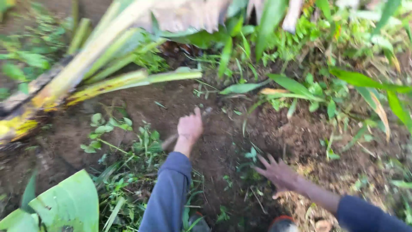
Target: Cutting banana leaves and clearing soil around the plant using a sickle.
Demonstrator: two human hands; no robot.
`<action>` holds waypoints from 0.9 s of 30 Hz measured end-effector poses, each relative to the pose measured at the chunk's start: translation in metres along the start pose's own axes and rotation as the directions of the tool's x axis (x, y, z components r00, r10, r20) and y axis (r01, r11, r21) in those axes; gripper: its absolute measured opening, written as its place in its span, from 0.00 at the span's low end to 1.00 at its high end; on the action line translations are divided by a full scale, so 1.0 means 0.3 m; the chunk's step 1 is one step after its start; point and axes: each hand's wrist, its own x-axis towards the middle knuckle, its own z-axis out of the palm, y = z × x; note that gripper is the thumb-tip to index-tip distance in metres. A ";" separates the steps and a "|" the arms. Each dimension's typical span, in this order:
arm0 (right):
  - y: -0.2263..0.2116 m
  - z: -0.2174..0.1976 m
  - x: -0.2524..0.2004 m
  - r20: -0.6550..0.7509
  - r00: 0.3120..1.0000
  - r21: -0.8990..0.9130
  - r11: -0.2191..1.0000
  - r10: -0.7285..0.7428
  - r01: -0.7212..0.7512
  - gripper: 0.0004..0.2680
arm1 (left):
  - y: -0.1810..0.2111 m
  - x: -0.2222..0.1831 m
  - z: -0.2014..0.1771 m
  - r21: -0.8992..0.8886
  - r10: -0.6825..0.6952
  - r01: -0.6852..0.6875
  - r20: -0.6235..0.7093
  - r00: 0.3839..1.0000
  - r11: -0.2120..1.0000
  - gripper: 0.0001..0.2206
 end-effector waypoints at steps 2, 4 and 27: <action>0.019 0.167 0.041 -0.107 0.993 -0.055 0.998 -0.042 0.037 0.48 | 0.060 -0.106 -0.030 -0.217 -0.151 0.158 0.052 0.987 0.963 0.31; 0.062 0.248 0.100 -0.211 0.972 -0.124 0.990 -0.099 0.073 0.46 | 0.101 -0.216 -0.019 -0.426 -0.287 0.307 0.111 0.951 0.851 0.35; -0.477 -0.847 0.346 -0.517 0.849 0.653 0.691 0.108 0.310 0.18 | 0.160 -1.034 -0.064 -0.711 -0.252 0.642 0.590 0.767 0.286 0.26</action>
